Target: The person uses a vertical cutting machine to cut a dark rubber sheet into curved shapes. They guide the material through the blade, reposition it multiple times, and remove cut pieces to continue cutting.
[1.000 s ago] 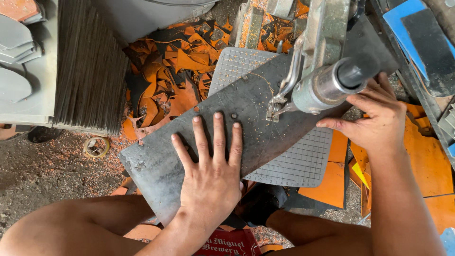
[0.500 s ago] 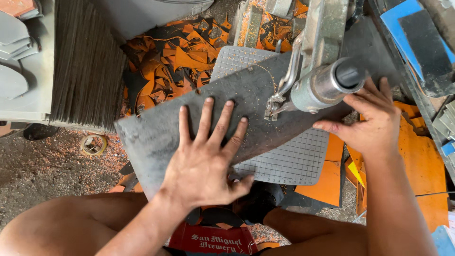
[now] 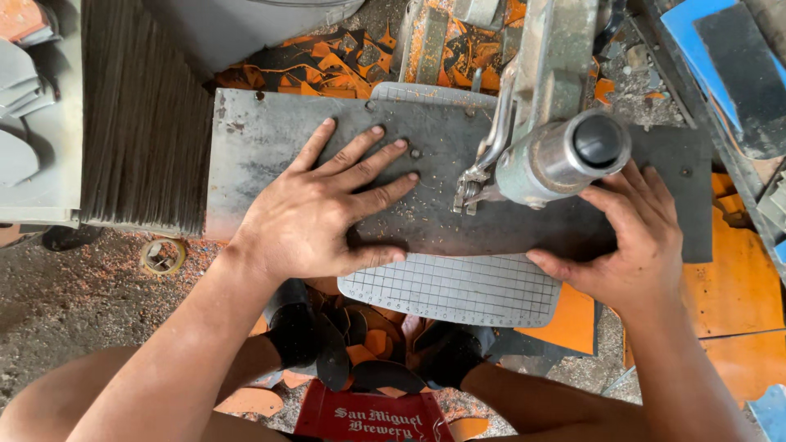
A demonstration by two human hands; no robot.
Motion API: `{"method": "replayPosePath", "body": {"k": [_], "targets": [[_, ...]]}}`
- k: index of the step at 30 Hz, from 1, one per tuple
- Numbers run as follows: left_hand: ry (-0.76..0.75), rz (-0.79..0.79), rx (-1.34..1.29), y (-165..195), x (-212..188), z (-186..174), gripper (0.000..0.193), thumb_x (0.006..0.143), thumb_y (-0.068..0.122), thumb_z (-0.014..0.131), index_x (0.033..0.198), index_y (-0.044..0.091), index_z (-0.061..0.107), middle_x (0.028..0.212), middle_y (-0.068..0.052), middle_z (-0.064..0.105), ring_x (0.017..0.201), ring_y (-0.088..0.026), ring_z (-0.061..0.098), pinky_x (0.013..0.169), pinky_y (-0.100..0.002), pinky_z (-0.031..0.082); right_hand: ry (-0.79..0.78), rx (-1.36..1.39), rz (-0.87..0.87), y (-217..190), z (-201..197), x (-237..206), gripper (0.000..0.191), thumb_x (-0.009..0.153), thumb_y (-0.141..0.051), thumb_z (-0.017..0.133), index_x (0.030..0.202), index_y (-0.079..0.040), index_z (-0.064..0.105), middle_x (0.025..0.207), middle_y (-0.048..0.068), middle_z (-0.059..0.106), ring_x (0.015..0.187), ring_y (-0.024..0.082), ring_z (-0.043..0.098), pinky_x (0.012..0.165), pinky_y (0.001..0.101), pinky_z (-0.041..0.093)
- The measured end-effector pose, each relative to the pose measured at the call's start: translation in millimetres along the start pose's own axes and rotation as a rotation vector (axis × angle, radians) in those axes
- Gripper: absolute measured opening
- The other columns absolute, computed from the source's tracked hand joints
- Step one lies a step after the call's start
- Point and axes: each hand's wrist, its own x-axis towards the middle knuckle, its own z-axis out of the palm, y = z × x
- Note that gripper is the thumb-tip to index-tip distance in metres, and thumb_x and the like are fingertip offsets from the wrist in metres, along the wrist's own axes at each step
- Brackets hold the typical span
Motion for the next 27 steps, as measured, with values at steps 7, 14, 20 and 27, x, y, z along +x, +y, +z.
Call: {"method": "replayPosePath", "body": {"k": [7,14,20,27], "targets": [[0.000,-0.023,0.006,-5,8,-14,0.078,0.084,0.070,0.066,0.140,0.016,0.065,0.157,-0.011,0.048,0.150,-0.030,0.035,0.124,-0.060,0.016,0.028,-0.027,-0.036,1,-5,17,0.078,0.065,-0.057,0.093,0.109,0.001,0.065,0.123,0.022,0.071,0.123,0.041,0.069,0.118,0.0595,0.047],[0.001,-0.018,0.005,-15,15,-12,0.079,0.082,0.069,0.069,0.141,0.016,0.065,0.158,-0.011,0.048,0.151,-0.030,0.035,0.125,-0.059,0.015,0.038,0.002,-0.031,0,-7,21,0.072,0.075,-0.058,0.092,0.108,-0.001,0.065,0.120,0.019,0.072,0.109,0.038,0.070,0.107,0.0515,0.051],[0.010,-0.006,-0.004,-24,23,-13,0.083,0.080,0.072,0.070,0.141,0.016,0.065,0.157,-0.013,0.048,0.150,-0.031,0.035,0.124,-0.060,0.016,0.046,-0.042,-0.024,-8,-9,26,0.072,0.074,-0.056,0.091,0.110,0.000,0.066,0.115,0.019,0.072,0.112,0.038,0.070,0.109,0.0516,0.049],[0.012,0.002,0.004,-32,28,-11,0.084,0.080,0.074,0.069,0.141,0.016,0.065,0.158,-0.013,0.048,0.151,-0.032,0.034,0.125,-0.059,0.015,0.051,-0.021,-0.012,-9,-9,32,0.071,0.079,-0.055,0.090,0.119,-0.001,0.069,0.124,0.019,0.072,0.123,0.039,0.068,0.111,0.0519,0.049]]}}
